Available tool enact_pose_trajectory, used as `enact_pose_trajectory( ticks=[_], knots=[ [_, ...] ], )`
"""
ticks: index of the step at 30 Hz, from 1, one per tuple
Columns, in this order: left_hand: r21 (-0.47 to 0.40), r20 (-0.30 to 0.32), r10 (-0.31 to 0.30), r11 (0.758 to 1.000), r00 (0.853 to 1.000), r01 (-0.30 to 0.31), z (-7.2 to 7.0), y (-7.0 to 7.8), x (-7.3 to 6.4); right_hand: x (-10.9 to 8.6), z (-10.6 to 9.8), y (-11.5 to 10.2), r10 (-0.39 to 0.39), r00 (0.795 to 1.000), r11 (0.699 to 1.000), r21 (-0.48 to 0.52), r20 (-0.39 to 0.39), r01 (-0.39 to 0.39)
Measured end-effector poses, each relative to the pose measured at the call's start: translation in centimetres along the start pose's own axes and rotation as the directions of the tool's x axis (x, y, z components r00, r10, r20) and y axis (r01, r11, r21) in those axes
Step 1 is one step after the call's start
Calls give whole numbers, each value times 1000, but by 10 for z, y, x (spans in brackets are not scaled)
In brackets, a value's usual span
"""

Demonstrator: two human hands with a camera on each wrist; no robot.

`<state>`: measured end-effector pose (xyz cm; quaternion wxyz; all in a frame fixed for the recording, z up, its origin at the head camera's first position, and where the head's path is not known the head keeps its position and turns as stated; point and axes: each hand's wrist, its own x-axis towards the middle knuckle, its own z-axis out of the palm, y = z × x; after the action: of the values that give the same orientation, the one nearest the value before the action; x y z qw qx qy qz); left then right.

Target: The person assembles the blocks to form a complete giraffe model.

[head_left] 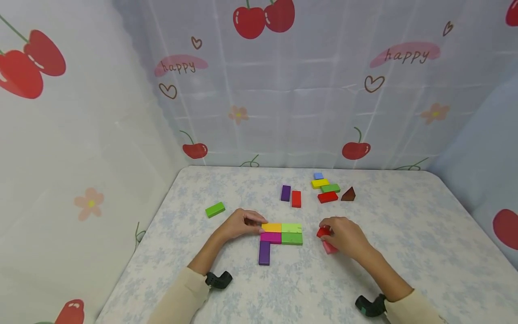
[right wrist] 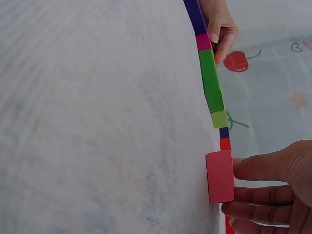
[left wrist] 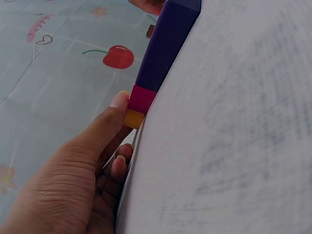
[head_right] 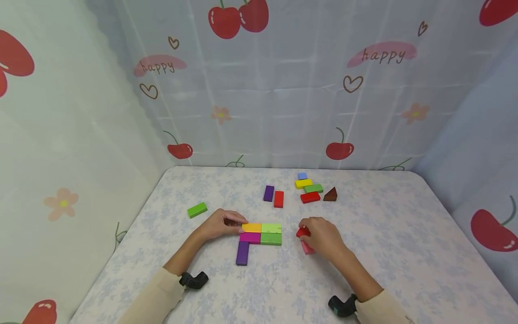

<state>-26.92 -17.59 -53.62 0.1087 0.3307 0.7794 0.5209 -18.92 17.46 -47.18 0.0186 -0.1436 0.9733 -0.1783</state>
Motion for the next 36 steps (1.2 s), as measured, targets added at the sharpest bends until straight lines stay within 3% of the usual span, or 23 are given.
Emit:
enact_pose_trajectory(
  ticks=[8,16,21,27,32,36],
  knots=[
    [-1,-10,0,1000,1000,0,0,6,-1,-1,-5,-7,-47,997,999,-9,-57,47],
    [-6,8,42,999,999,-42,-2,31,-5,-14,-10,-35,-149,985,989,-5,-86,150],
    [-8,9,38,999,999,-38,-2,32,-4,-24,-4,-54,-277,955,961,-43,-105,274],
    [-15,9,51,999,999,-51,-2,33,-5,-35,5,-77,-406,911,914,-20,-66,406],
    [-12,9,52,999,999,-52,-2,34,-5,-39,17,-91,-474,880,880,22,19,474],
    [-10,1,51,999,999,-51,-1,34,-5,-39,27,-98,-488,867,873,43,102,487]
  ],
)
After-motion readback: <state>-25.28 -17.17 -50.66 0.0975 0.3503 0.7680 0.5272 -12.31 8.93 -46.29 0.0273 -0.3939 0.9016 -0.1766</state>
